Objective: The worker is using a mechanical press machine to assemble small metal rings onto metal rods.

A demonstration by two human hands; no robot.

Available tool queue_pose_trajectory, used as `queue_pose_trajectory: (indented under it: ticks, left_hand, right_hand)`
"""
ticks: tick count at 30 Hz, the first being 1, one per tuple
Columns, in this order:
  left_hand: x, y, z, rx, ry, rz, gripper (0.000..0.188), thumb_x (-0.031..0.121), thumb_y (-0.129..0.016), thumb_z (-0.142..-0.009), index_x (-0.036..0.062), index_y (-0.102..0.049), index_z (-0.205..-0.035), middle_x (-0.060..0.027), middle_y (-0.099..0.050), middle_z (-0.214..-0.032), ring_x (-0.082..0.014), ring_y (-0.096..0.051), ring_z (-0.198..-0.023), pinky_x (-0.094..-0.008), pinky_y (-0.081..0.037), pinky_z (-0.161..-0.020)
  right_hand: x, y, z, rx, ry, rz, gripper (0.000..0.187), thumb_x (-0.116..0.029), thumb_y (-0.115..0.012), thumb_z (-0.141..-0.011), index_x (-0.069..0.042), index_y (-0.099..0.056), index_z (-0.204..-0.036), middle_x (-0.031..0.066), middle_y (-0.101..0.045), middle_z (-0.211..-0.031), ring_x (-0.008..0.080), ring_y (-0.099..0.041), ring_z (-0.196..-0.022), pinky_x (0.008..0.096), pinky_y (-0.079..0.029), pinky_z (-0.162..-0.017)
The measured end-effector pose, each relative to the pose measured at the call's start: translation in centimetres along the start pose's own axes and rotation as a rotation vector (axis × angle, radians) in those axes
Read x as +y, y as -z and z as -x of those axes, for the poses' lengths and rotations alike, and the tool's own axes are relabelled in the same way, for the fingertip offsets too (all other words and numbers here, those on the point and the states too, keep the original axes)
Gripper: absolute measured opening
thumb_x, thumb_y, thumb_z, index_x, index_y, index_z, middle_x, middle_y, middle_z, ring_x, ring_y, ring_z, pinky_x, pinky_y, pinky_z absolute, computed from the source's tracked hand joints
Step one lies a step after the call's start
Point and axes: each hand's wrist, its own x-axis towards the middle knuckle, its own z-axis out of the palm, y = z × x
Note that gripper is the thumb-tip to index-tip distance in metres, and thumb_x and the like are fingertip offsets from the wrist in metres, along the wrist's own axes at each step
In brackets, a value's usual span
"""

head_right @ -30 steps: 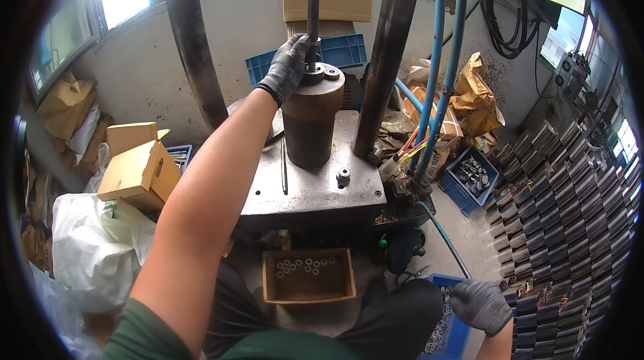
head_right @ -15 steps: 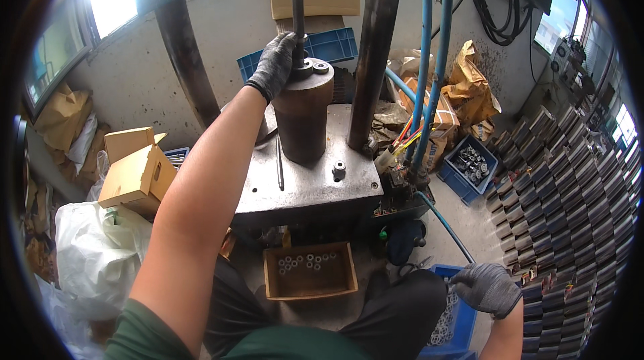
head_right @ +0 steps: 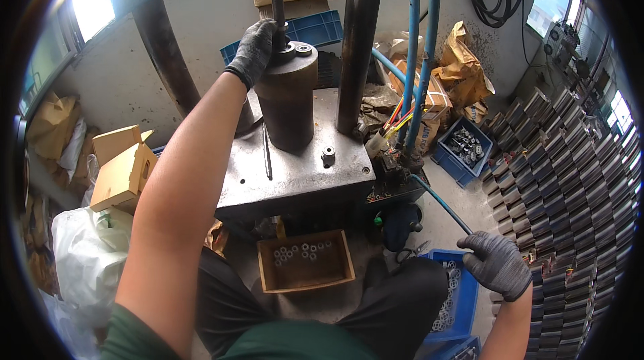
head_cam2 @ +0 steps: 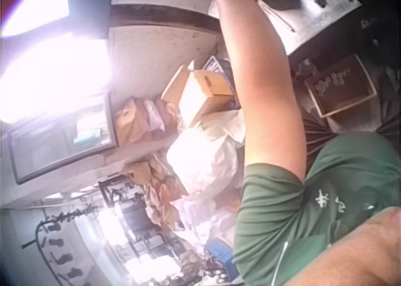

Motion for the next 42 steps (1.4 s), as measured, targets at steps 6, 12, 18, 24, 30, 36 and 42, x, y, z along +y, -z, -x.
queue_pose_trajectory:
  ticks: [6, 12, 18, 24, 30, 36, 42]
  left_hand:
    - [0.6, -0.3, 0.0, 0.014, 0.049, 0.041, 0.026, 0.020, -0.049, -0.097, 0.0035, -0.068, -0.103, -0.0100, -0.070, -0.086, -0.0180, -0.067, -0.079, -0.0299, -0.054, -0.078]
    - [0.8, -0.4, 0.5, 0.005, 0.030, 0.051, 0.026, 0.019, -0.048, -0.096, 0.0022, -0.068, -0.102, -0.0089, -0.068, -0.082, -0.0174, -0.064, -0.074, -0.0301, -0.053, -0.074]
    - [0.2, 0.0, 0.0, -0.006, 0.000, 0.027, 0.027, 0.018, -0.046, -0.096, 0.0015, -0.067, -0.102, -0.0088, -0.068, -0.081, -0.0169, -0.065, -0.074, -0.0296, -0.054, -0.072]
    - [0.3, -0.5, 0.4, -0.004, -0.045, 0.055, 0.031, 0.020, -0.047, -0.097, 0.0006, -0.066, -0.112, -0.0104, -0.070, -0.091, -0.0174, -0.068, -0.080, -0.0310, -0.056, -0.077]
    - [-0.3, -0.3, 0.1, 0.011, -0.080, 0.068, 0.033, 0.022, -0.049, -0.097, 0.0014, -0.067, -0.116, -0.0098, -0.071, -0.097, -0.0165, -0.066, -0.086, -0.0301, -0.054, -0.081]
    - [-0.7, 0.2, -0.6, 0.187, -0.174, 0.052, 0.030, 0.020, -0.052, -0.093, 0.0012, -0.070, -0.108, -0.0104, -0.071, -0.092, -0.0190, -0.063, -0.085, -0.0312, -0.050, -0.083]
    - [-1.0, 0.5, -0.2, 0.338, -0.255, 0.076, 0.024, 0.013, -0.058, -0.090, -0.0003, -0.071, -0.105, -0.0105, -0.072, -0.093, -0.0200, -0.065, -0.088, -0.0328, -0.050, -0.088]
  right_hand:
    - [0.7, 0.0, 0.7, -0.153, 0.041, 0.076, 0.023, -0.011, -0.071, -0.084, -0.003, -0.075, -0.105, 0.0178, -0.073, -0.099, 0.0358, -0.072, -0.090, 0.0424, -0.058, -0.083]
    - [0.4, 0.2, 0.2, 0.026, -0.037, -0.025, 0.023, -0.008, -0.067, -0.087, -0.002, -0.074, -0.108, 0.0194, -0.073, -0.101, 0.0368, -0.072, -0.094, 0.0424, -0.057, -0.085]
    - [0.3, -0.3, 0.6, 0.115, 0.027, -0.032, 0.024, -0.001, -0.065, -0.085, 0.000, -0.072, -0.109, 0.0209, -0.072, -0.101, 0.0348, -0.072, -0.092, 0.0403, -0.057, -0.083]
    - [0.3, 1.6, -3.3, 0.540, 0.168, 0.034, 0.020, 0.006, -0.065, -0.087, 0.002, -0.071, -0.106, 0.0167, -0.071, -0.095, 0.0264, -0.071, -0.089, 0.0355, -0.056, -0.082]
    - [1.1, 7.2, -15.7, 0.884, 0.332, 0.067, 0.015, -0.008, -0.067, -0.098, 0.000, -0.072, -0.111, 0.0131, -0.075, -0.098, 0.0197, -0.072, -0.086, 0.0311, -0.057, -0.080]
    - [1.0, 10.3, -21.3, 0.812, 0.185, 0.095, 0.023, -0.019, -0.066, -0.099, -0.001, -0.073, -0.111, 0.0167, -0.076, -0.100, 0.0251, -0.074, -0.089, 0.0355, -0.057, -0.083]
    - [0.0, 10.4, -21.2, 0.764, 0.095, 0.130, 0.026, -0.024, -0.065, -0.099, -0.003, -0.074, -0.110, 0.0190, -0.075, -0.098, 0.0301, -0.073, -0.087, 0.0382, -0.056, -0.082]
